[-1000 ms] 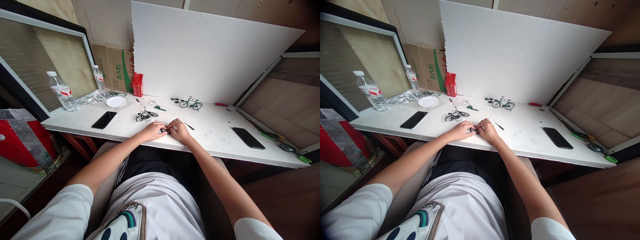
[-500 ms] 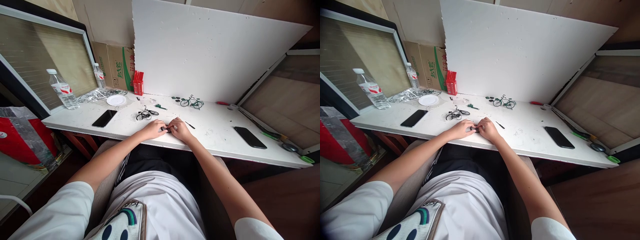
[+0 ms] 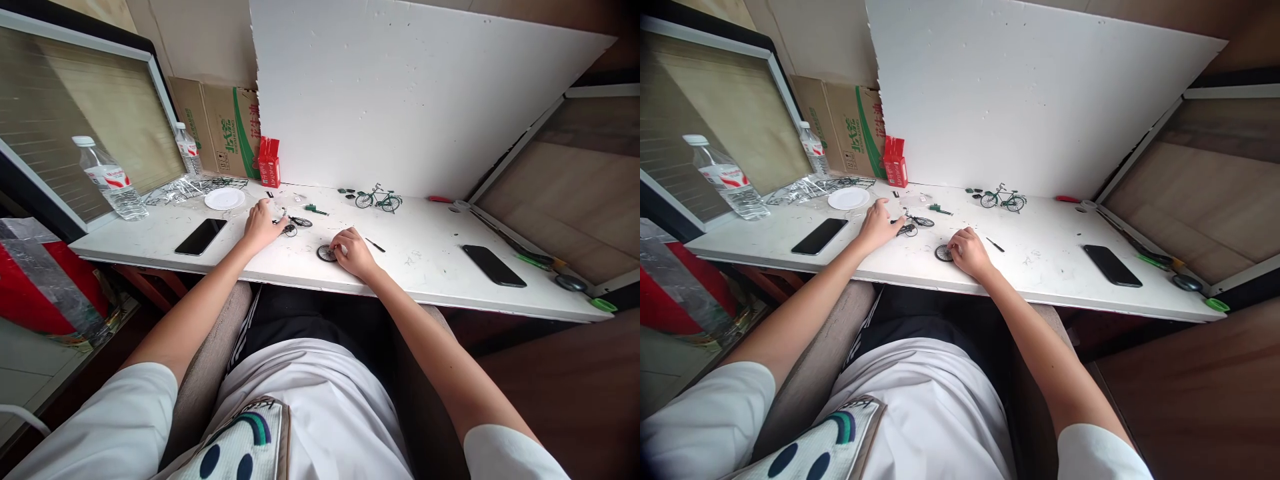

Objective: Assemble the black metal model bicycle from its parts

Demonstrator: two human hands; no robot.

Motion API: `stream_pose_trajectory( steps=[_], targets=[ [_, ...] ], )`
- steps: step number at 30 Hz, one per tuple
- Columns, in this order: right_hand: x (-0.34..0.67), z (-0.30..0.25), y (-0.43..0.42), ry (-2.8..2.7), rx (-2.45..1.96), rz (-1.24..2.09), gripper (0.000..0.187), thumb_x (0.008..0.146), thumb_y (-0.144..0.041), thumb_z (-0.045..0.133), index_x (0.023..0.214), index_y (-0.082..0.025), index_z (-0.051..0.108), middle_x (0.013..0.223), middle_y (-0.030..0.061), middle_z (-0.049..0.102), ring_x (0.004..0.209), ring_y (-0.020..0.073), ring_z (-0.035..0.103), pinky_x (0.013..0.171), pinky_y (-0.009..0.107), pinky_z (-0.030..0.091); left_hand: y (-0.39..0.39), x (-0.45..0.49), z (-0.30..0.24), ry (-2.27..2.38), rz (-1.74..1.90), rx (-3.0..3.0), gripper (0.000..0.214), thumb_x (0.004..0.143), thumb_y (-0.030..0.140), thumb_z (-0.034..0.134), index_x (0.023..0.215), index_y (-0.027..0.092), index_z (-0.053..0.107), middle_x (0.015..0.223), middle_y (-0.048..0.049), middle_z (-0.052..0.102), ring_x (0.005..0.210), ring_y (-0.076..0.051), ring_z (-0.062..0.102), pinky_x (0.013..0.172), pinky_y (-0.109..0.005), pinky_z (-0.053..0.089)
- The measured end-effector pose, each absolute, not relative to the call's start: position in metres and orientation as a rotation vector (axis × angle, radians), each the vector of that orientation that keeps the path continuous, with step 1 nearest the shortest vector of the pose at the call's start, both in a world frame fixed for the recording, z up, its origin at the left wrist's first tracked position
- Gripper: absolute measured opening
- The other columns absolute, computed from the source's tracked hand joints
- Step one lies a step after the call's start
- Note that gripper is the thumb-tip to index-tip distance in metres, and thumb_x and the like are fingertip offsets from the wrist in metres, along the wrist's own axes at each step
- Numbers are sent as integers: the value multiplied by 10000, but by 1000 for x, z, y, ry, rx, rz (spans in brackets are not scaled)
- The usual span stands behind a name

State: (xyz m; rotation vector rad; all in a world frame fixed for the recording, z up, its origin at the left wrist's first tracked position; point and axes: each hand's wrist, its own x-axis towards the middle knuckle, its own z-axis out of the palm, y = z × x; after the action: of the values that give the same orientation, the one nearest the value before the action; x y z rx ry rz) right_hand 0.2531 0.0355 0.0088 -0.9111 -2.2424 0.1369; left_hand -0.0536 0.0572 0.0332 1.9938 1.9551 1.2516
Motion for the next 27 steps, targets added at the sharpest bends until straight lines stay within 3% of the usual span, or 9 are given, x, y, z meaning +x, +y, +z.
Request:
stream_pose_trajectory(
  steps=[2, 3, 6, 8, 13, 20, 27],
  targets=[
    [253, 9, 35, -2243, -907, 132, 241, 866, -56, 569, 880, -212, 752, 966, 116, 723, 1021, 309, 581, 878, 462, 546, 62, -65, 34, 2022, 1155, 1878, 678, 830, 552, 762, 1321, 123, 576, 1377, -237, 619, 1422, -418, 490, 1169, -487, 397],
    [253, 9, 35, -2243, -905, 132, 242, 867, -54, 569, 876, -212, 753, 965, 116, 723, 1017, 308, 580, 872, 460, 545, 63, -70, 33, 2024, 1093, 1803, 638, 795, 604, 779, 1202, 137, 629, 1316, -227, 657, 1389, -429, 520, 1128, -472, 423],
    [253, 8, 35, -2241, -900, 128, 243, 872, -55, 571, 861, -218, 750, 959, 112, 723, 1006, 306, 580, 858, 453, 539, 66, -78, 32, 1830, 998, 1641, 546, 678, 672, 852, 850, 191, 661, 892, -124, 738, 1131, -409, 673, 908, -389, 495],
    [254, 8, 35, -2240, -897, 122, 247, 874, -53, 566, 873, -220, 748, 950, 105, 727, 1006, 305, 583, 858, 449, 531, 67, -79, 31, 1670, 1009, 1583, 529, 595, 626, 927, 758, 207, 648, 736, -78, 712, 992, -370, 705, 812, -361, 487],
    [254, 9, 34, -2225, -908, 143, 275, 876, -44, 557, 976, -223, 741, 952, 93, 740, 1027, 309, 596, 875, 452, 519, 67, -77, 28, 1618, 1062, 1500, 638, 404, 493, 1024, 855, 172, 706, 856, -99, 774, 1010, -341, 711, 837, -355, 493],
    [254, 8, 35, -2238, -911, 128, 251, 865, -50, 561, 909, -219, 742, 947, 98, 737, 1004, 302, 598, 872, 455, 530, 62, -75, 28, 1539, 965, 1592, 503, 482, 479, 1001, 756, 160, 725, 764, -56, 743, 861, -299, 704, 811, -372, 497],
    [255, 10, 34, -2228, -874, 114, 248, 876, -41, 566, 913, -223, 731, 931, 87, 743, 1003, 299, 594, 883, 447, 519, 67, -69, 23, 1474, 1087, 1579, 527, 448, 379, 1021, 825, 154, 730, 851, -73, 768, 966, -294, 703, 908, -391, 515]
  ],
)
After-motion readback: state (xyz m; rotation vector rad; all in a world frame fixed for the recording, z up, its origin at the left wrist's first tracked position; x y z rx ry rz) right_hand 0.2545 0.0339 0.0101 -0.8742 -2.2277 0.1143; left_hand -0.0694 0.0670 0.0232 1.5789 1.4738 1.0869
